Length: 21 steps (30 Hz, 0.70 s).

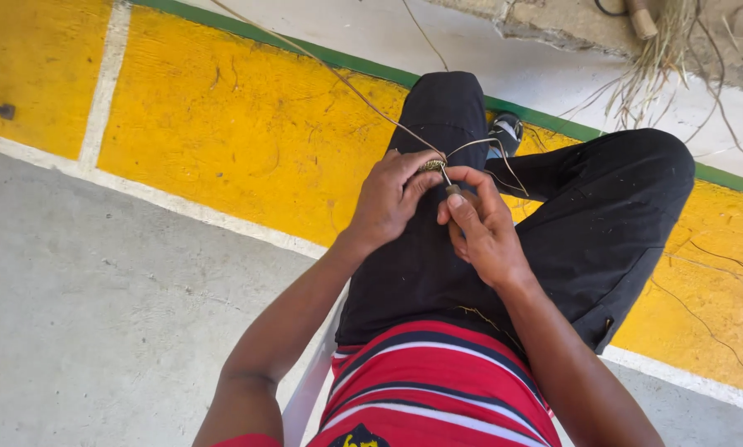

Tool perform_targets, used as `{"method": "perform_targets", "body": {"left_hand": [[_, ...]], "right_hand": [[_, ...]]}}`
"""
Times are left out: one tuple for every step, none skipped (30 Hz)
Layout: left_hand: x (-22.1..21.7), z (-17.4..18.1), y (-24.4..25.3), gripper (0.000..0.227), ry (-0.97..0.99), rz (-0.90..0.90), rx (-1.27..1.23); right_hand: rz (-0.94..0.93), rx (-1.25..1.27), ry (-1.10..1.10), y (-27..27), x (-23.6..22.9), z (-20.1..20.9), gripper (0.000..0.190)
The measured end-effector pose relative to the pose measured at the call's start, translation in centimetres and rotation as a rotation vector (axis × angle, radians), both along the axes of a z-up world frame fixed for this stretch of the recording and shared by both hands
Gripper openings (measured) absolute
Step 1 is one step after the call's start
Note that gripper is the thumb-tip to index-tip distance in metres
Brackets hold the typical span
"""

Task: Weaving thin strips of fiber into a circular pattern.

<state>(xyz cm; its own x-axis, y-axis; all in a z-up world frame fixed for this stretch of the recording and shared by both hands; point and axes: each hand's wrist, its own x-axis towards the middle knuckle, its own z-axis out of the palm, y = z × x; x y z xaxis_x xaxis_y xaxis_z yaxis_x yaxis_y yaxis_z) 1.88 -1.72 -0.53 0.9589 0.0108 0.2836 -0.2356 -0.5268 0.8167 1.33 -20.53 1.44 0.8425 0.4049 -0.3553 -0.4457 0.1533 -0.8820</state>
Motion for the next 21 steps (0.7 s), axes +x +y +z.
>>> {"method": "perform_targets", "body": {"left_hand": [[0.1,-0.8,-0.4,0.028,0.076,-0.092,-0.022],[0.2,-1.0,-0.6,0.028,0.075,-0.095,-0.025],[0.4,-1.3,-0.6,0.025,0.109,-0.102,-0.090],[0.7,-1.5,-0.5,0.021,0.144,-0.110,-0.155],[0.4,-1.7,-0.6,0.021,0.158,-0.111,-0.156],[0.1,-1.9,-0.6,0.023,0.133,-0.117,-0.160],[0.3,-2.1,-0.6,0.024,0.095,-0.124,-0.159],[0.2,-2.4,-0.7,0.024,0.097,-0.128,-0.156],[0.2,-2.7,-0.7,0.023,0.084,-0.096,-0.159],[0.3,-3.0,-0.8,0.021,0.071,-0.064,-0.161],[0.1,-3.0,-0.9,0.021,0.075,-0.067,-0.161],[0.0,-3.1,-1.1,0.021,0.102,-0.042,-0.164],[-0.1,-3.2,-1.2,0.021,0.124,-0.016,-0.165],[-0.1,-3.2,-1.2,0.021,0.125,-0.018,-0.163],[-0.3,-3.2,-1.2,0.021,0.082,-0.026,-0.152],[-0.4,-3.2,-1.2,0.020,0.038,-0.035,-0.142],[-0.3,-3.2,-1.1,0.020,0.034,-0.034,-0.140],[-0.2,-3.1,-1.0,0.019,0.007,-0.042,-0.132],[-0.3,-3.0,-1.0,0.019,-0.014,-0.052,-0.128],[-0.3,-3.0,-1.0,0.019,-0.013,-0.054,-0.130],[-0.3,-3.1,-1.0,0.020,-0.052,-0.063,-0.106]], "right_hand": [[0.007,-0.015,0.003,-0.2,-0.3,0.0,0.036],[0.004,-0.019,0.002,-0.5,-0.3,0.0,0.036],[0.008,-0.075,-0.087,-0.7,-0.4,-0.1,0.038],[0.012,-0.131,-0.175,-0.8,-0.4,-0.2,0.040],[0.010,-0.131,-0.160,-0.8,-0.6,0.1,0.040],[0.041,-0.244,-0.218,-0.9,-0.9,0.4,0.040],[0.070,-0.354,-0.288,-0.9,-0.7,0.7,0.039],[0.067,-0.351,-0.286,-1.0,-0.8,0.7,0.039],[0.076,-0.383,-0.408,-1.0,-0.9,0.7,0.040],[0.087,-0.415,-0.529,-1.0,-0.9,0.7,0.041],[0.084,-0.415,-0.524,-1.0,-1.0,0.9,0.041],[0.081,-0.435,-0.516,-1.0,-1.1,1.2,0.041],[0.077,-0.453,-0.511,-0.9,-1.1,1.5,0.042],[0.074,-0.451,-0.510,-0.9,-1.1,1.6,0.042],[0.074,-0.488,-0.478,-0.8,-1.1,1.8,0.040],[0.075,-0.524,-0.445,-0.7,-1.2,2.0,0.038],[0.074,-0.523,-0.449,-0.6,-1.0,2.2,0.038],[0.074,-0.540,-0.467,-0.5,-0.9,2.4,0.038],[0.074,-0.562,-0.478,-0.4,-1.0,2.6,0.037],[0.074,-0.564,-0.475,-0.4,-1.1,2.6,0.037],[0.082,-0.602,-0.484,-0.5,-1.2,2.6,0.037]]}}
